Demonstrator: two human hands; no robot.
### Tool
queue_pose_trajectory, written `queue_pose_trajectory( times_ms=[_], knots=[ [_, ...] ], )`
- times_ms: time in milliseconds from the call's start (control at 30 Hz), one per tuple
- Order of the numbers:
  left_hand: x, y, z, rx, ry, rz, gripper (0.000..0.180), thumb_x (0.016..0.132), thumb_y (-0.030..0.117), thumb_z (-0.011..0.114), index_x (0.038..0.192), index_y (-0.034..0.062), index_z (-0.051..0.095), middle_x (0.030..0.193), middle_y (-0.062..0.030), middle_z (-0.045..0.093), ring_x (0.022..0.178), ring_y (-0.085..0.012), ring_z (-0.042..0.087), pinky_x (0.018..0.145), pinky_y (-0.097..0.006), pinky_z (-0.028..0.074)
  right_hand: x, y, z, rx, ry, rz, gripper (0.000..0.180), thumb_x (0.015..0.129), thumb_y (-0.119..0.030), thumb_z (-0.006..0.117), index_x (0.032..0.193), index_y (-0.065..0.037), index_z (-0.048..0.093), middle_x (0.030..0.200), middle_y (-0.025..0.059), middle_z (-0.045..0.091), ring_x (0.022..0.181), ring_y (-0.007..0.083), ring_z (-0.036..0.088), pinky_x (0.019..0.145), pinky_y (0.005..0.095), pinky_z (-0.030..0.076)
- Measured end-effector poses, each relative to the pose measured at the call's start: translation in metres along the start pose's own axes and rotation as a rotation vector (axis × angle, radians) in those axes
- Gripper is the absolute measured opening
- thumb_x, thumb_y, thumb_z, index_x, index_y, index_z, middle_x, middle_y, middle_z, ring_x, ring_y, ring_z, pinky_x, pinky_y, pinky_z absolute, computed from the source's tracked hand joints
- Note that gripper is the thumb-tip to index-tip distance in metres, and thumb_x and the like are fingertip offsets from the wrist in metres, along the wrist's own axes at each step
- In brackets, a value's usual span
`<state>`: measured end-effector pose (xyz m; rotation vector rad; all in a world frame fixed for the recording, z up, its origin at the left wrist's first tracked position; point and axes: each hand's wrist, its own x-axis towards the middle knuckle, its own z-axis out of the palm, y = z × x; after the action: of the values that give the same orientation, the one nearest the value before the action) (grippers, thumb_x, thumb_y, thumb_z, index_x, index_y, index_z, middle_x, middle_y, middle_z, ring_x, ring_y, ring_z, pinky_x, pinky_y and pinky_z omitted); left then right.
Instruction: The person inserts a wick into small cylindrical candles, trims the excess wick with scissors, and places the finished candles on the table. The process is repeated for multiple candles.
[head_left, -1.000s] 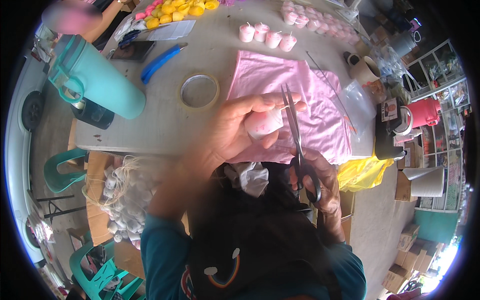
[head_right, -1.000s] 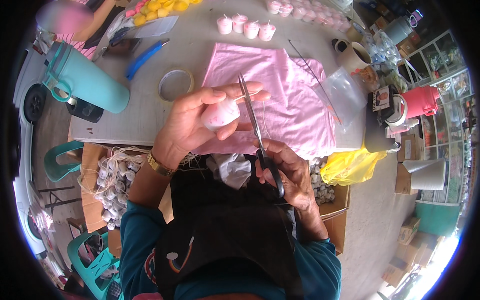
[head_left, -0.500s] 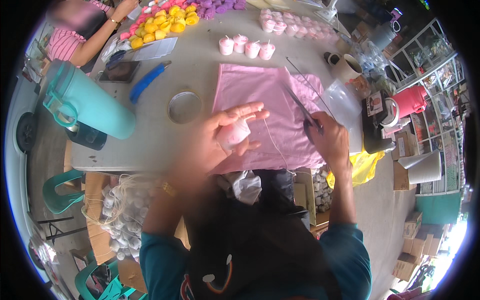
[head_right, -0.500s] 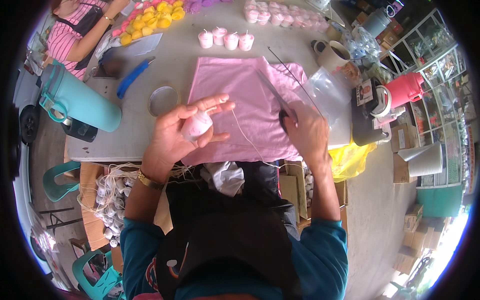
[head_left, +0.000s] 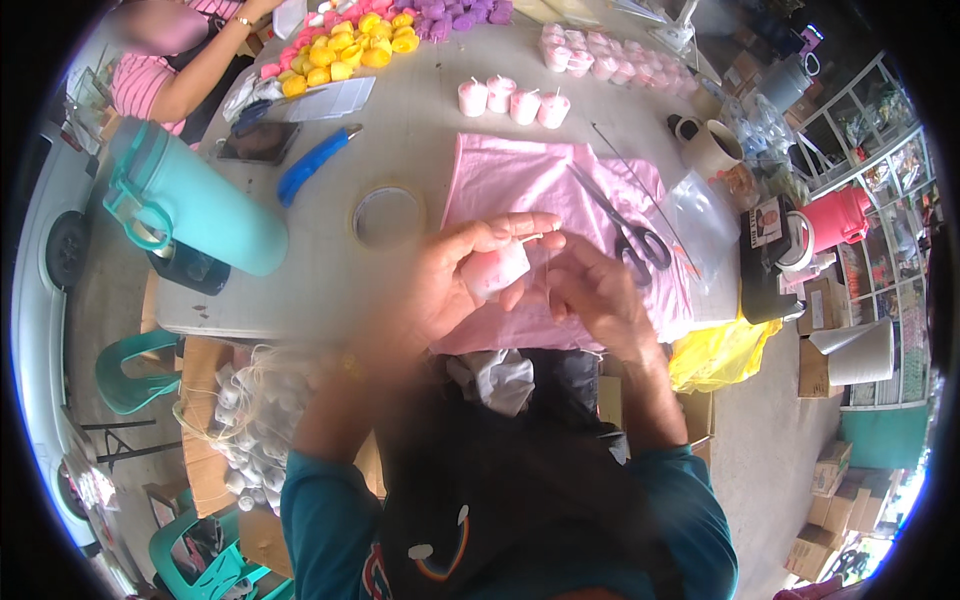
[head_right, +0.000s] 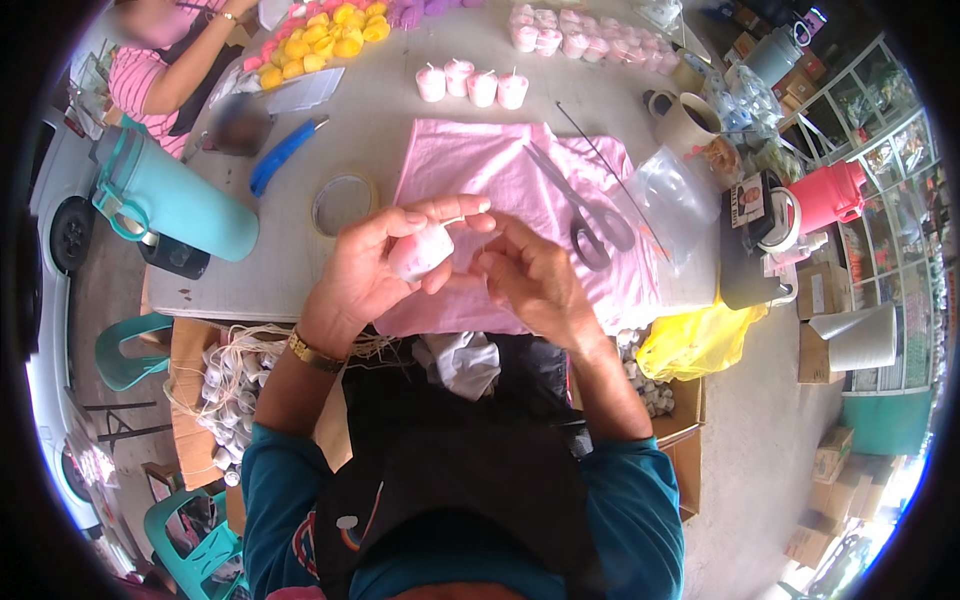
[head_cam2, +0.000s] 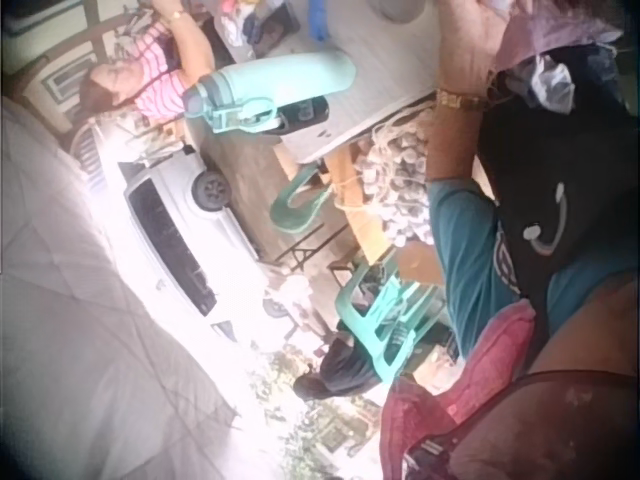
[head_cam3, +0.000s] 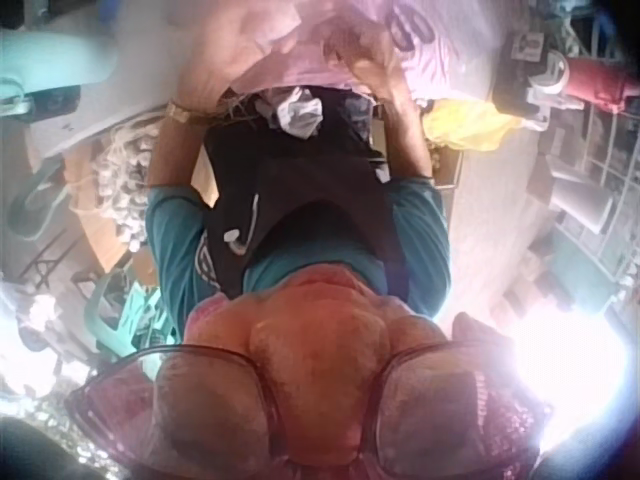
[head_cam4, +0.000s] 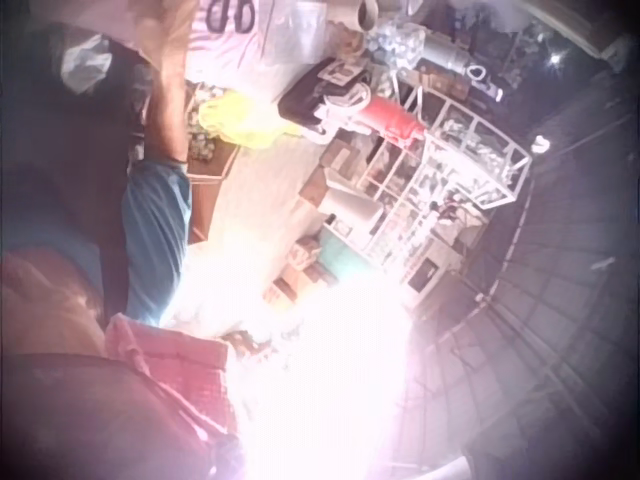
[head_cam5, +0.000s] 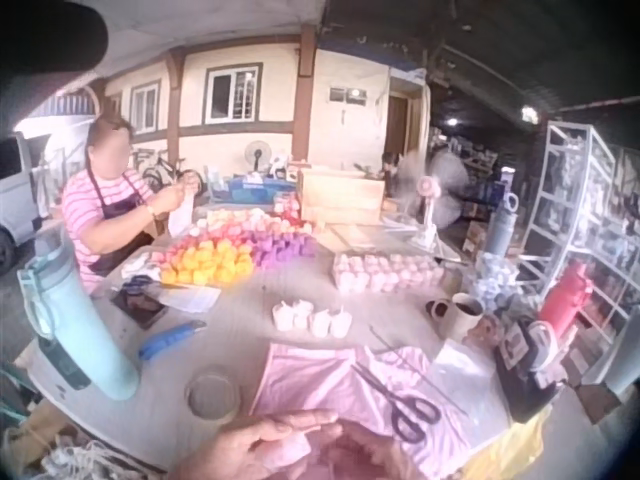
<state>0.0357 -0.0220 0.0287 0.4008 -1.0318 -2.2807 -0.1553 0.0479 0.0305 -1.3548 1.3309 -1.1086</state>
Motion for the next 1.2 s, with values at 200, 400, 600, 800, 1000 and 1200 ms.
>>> queue_pose_trajectory(
  times_ms=[200,400,600,800,1000,1200],
  knots=[
    [0.036,0.038,-0.007,0.247,0.023,0.104,0.049,0.088,0.017,0.046,0.130,-0.0088,0.046,0.120,-0.0179,0.057,0.091,-0.0205,0.059,0.077,-0.031,0.050,0.008,0.028,0.004,-0.155,0.272,-0.204,0.008,0.092,-0.004,0.056,0.095,0.000,0.062,0.067,0.0060,0.060,0.057,0.0114,0.054,0.053,0.0281,0.043],
    [0.141,0.100,-0.071,1.559,0.647,0.668,0.041,0.078,0.009,0.060,0.119,0.0056,0.058,0.104,-0.0163,0.060,0.093,-0.0233,0.059,0.082,-0.032,0.048,0.010,0.042,0.008,-0.158,0.333,-0.297,0.015,0.091,0.001,0.049,0.095,-0.002,0.064,0.066,0.0023,0.055,0.058,0.0076,0.050,0.053,0.0240,0.040],
    [0.160,0.095,-0.126,1.458,0.726,0.313,0.036,0.077,0.023,0.066,0.107,0.0039,0.062,0.096,-0.0208,0.061,0.103,-0.0328,0.054,0.088,-0.040,0.046,0.009,0.039,0.004,-0.160,0.300,-0.278,0.014,0.090,0.003,0.051,0.095,-0.002,0.063,0.072,0.0057,0.060,0.061,0.0114,0.055,0.056,0.0258,0.043],
    [0.156,0.073,-0.127,1.404,0.780,0.337,0.062,0.078,0.051,0.065,0.121,0.0062,0.057,0.125,-0.0182,0.050,0.118,-0.0360,0.049,0.097,-0.041,0.042,0.009,0.043,0.005,-0.123,0.310,-0.291,0.017,0.091,0.002,0.049,0.094,-0.002,0.065,0.072,0.0039,0.059,0.061,0.0084,0.053,0.057,0.0233,0.043],
    [0.116,0.076,-0.105,1.791,0.730,0.420,0.063,0.082,0.034,0.067,0.132,0.0026,0.046,0.130,-0.0164,0.046,0.118,-0.0304,0.050,0.094,-0.037,0.046,0.007,0.054,0.002,0.087,0.218,-0.237,0.016,0.096,-0.009,0.049,0.099,-0.001,0.064,0.083,-0.0036,0.056,0.067,0.0039,0.048,0.057,0.0183,0.037],
    [-0.043,0.079,-0.044,1.715,0.518,0.588,0.020,0.086,0.016,0.062,0.098,0.0004,0.066,0.084,-0.0116,0.067,0.069,-0.0174,0.065,0.063,-0.030,0.052,0.011,0.068,0.001,-0.148,0.377,-0.368,0.018,0.093,-0.004,0.054,0.107,-0.002,0.065,0.079,-0.0024,0.055,0.065,0.0020,0.043,0.057,0.0165,0.037]
  ],
)
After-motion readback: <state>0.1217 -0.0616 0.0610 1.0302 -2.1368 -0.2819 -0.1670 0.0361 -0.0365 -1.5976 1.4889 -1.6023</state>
